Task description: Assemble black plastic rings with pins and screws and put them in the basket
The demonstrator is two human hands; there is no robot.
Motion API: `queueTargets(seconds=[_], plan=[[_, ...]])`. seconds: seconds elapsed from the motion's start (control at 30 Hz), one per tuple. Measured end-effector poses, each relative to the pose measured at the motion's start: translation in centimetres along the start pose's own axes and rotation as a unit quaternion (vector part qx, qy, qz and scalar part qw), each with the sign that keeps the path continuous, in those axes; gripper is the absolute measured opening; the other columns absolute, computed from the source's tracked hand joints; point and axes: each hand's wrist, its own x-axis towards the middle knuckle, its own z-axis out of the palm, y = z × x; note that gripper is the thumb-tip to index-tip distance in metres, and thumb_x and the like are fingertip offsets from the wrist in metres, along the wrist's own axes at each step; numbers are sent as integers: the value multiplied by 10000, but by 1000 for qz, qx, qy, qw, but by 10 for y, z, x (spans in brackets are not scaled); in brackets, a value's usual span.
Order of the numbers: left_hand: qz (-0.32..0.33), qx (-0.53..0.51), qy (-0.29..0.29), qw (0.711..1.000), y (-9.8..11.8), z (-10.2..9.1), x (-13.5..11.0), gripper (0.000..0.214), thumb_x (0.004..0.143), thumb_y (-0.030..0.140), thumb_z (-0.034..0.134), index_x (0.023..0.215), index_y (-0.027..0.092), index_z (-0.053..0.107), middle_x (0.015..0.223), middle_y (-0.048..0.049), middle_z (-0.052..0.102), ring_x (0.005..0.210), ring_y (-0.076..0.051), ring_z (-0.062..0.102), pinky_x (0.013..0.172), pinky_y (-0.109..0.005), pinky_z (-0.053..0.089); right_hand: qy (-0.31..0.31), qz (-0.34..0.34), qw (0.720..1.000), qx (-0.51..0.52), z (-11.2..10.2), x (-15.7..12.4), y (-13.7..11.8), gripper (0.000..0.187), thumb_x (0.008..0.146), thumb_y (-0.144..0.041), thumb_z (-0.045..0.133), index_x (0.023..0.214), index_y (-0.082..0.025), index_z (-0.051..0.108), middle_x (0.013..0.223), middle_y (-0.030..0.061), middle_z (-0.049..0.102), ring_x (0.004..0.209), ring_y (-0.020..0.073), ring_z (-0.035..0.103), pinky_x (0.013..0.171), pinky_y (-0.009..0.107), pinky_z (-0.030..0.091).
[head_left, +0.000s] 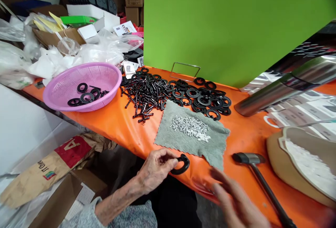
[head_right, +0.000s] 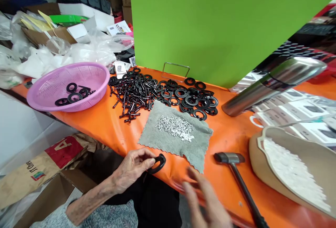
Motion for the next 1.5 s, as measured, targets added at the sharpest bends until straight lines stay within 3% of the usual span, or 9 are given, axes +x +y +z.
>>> queueTargets(seconds=[0.07, 0.13, 0.27, 0.37, 0.67, 0.8, 1.0, 1.23, 1.5], plan=[[-21, -53, 4, 998, 2, 4, -6, 268, 792, 365, 675, 881, 113, 655, 763, -27, 633, 696, -113, 562, 690, -230, 434, -72, 13, 995, 60, 30, -6, -41, 539, 850, -496, 576, 1348, -304, 497, 1363, 31, 547, 1248, 248, 508, 1022, 394, 454], [-30, -94, 7, 995, 4, 7, -10, 339, 772, 417, 700, 918, 112, 664, 820, -49, 664, 755, -134, 595, 755, -251, 453, -54, 24, 989, 136, 54, -9, -62, 532, 846, -493, 584, 1329, -278, 523, 1316, 45, 585, 1197, 247, 554, 980, 383, 495], [-21, -93, 10, 995, 5, 3, -14, 345, 748, 437, 726, 845, 108, 683, 809, -46, 666, 757, -125, 581, 748, -230, 444, -7, 50, 973, 226, 76, -11, -60, 467, 844, -428, 622, 1281, -273, 570, 1228, 34, 645, 1111, 227, 617, 879, 331, 566], [-33, -79, -14, 996, 6, -6, -15, 318, 752, 409, 717, 834, 104, 688, 757, -27, 644, 693, -104, 544, 684, -213, 425, -17, 15, 974, 225, 72, -10, -48, 444, 815, -400, 666, 1236, -266, 612, 1201, 34, 659, 1083, 232, 633, 889, 343, 561], [-54, 64, -65, 994, 8, -30, -23, 104, 782, 190, 588, 786, 109, 654, 728, -2, 599, 682, -105, 518, 674, -221, 395, -215, -15, 966, 145, 42, 4, -53, 412, 821, -434, 648, 1206, -287, 640, 1164, 46, 683, 955, 204, 681, 872, 310, 557], [-30, 119, -68, 990, 6, -32, -24, 117, 797, 187, 563, 789, 115, 655, 756, -15, 605, 705, -123, 535, 676, -231, 407, -198, -9, 970, 142, 53, 0, -55, 405, 814, -473, 639, 1159, -264, 668, 1095, 50, 707, 907, 222, 689, 876, 364, 558], [21, 124, -17, 992, 4, -24, -31, 200, 878, 262, 524, 836, 125, 663, 839, -54, 630, 778, -154, 579, 731, -245, 461, -78, 23, 977, 195, 82, -19, -61, 414, 835, -438, 626, 1178, -209, 652, 1161, 74, 682, 1049, 229, 651, 909, 345, 540], [18, 163, -15, 986, 10, -28, -40, 206, 883, 273, 539, 864, 122, 678, 832, -48, 595, 777, -147, 562, 734, -244, 470, -103, 27, 959, 264, 83, -25, -61, 399, 826, -392, 658, 1208, -280, 637, 1237, 22, 642, 1155, 225, 586, 987, 350, 477], [-18, 31, 16, 999, 12, -21, -35, 292, 847, 420, 600, 871, 132, 643, 747, -24, 624, 672, -126, 576, 637, -226, 492, -42, 110, 937, 328, 85, -25, -88, 421, 815, -433, 661, 1192, -247, 634, 1151, 48, 688, 1045, 236, 654, 856, 354, 581]])
